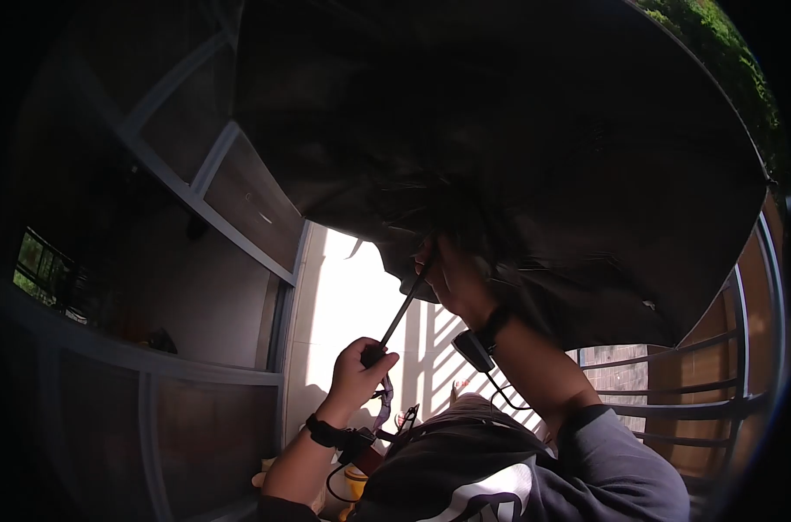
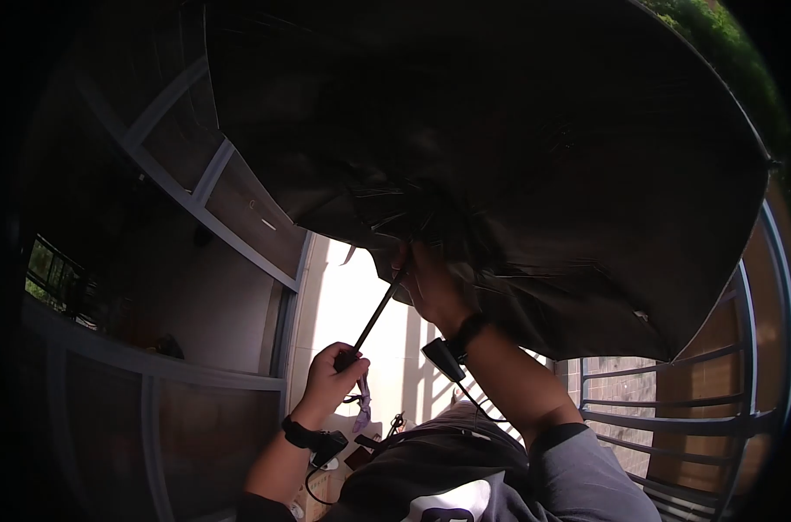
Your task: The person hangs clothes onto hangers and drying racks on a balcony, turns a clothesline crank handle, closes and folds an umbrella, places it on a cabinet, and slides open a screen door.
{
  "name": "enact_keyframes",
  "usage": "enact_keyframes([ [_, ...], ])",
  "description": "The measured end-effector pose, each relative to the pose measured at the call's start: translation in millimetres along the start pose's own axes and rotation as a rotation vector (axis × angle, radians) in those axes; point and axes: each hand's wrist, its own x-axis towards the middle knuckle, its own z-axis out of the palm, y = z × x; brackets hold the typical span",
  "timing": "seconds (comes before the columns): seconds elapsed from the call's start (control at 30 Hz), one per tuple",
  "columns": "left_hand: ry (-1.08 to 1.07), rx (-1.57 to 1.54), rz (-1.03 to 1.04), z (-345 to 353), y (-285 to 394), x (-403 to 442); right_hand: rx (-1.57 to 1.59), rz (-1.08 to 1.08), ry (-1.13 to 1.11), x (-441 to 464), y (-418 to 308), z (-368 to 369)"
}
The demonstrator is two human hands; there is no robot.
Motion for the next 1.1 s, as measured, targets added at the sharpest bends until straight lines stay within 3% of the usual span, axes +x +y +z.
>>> enact_keyframes([
  [0.07, 0.056, 0.048, 0.043, 9.6, 8.0, 4.8, 0.014, 0.105, 0.084, -18.3, 27.6, 11.3],
  [0.27, 0.164, -0.211, -0.055, 30.1, -10.8, 19.4, -0.025, 0.315, 0.126, -54.5, 79.2, 28.5],
  [0.33, 0.294, -0.191, 0.116, 38.6, -35.2, 31.0, -0.060, 0.414, 0.127, -72.9, 85.8, 40.4],
  [0.37, 0.269, -0.221, 0.037, 36.2, -41.9, 30.6, -0.110, 0.408, 0.085, -75.2, 96.9, 32.8],
  [0.47, 0.320, -0.282, 0.075, 35.3, -45.9, 25.6, -0.165, 0.418, 0.034, -78.1, 101.3, 34.6],
  [0.6, 0.313, -0.103, 0.087, 35.9, -77.8, 28.1, -0.186, 0.432, 0.054, -89.3, 113.3, 19.8],
  [0.63, 0.303, -0.088, -0.043, 36.9, -52.4, 18.9, -0.215, 0.379, 0.057, -93.3, 108.4, 25.9],
  [0.73, 0.316, 0.032, 0.071, 29.3, -38.2, 10.4, -0.173, 0.501, 0.049, -94.5, 98.9, 24.8],
  [0.87, 0.224, 0.260, 0.243, 14.4, -36.2, 5.3, 0.005, 0.371, 0.021, -103.6, 107.2, 37.6],
  [0.93, 0.202, 0.199, 0.196, 10.3, -31.5, -1.0, 0.014, 0.314, -0.027, -103.4, 113.0, 27.5],
  [1.0, 0.185, 0.191, 0.229, 13.3, -27.1, -4.8, 0.083, 0.355, -0.016, -98.5, 112.1, 27.2],
  [1.03, 0.222, 0.173, 0.320, 16.4, -31.2, -4.3, 0.059, 0.357, -0.017, -99.7, 106.8, 31.7],
  [1.1, 0.246, 0.178, 0.315, 15.4, -28.7, -7.4, -0.054, 0.470, 0.058, -101.8, 88.3, 45.6],
])
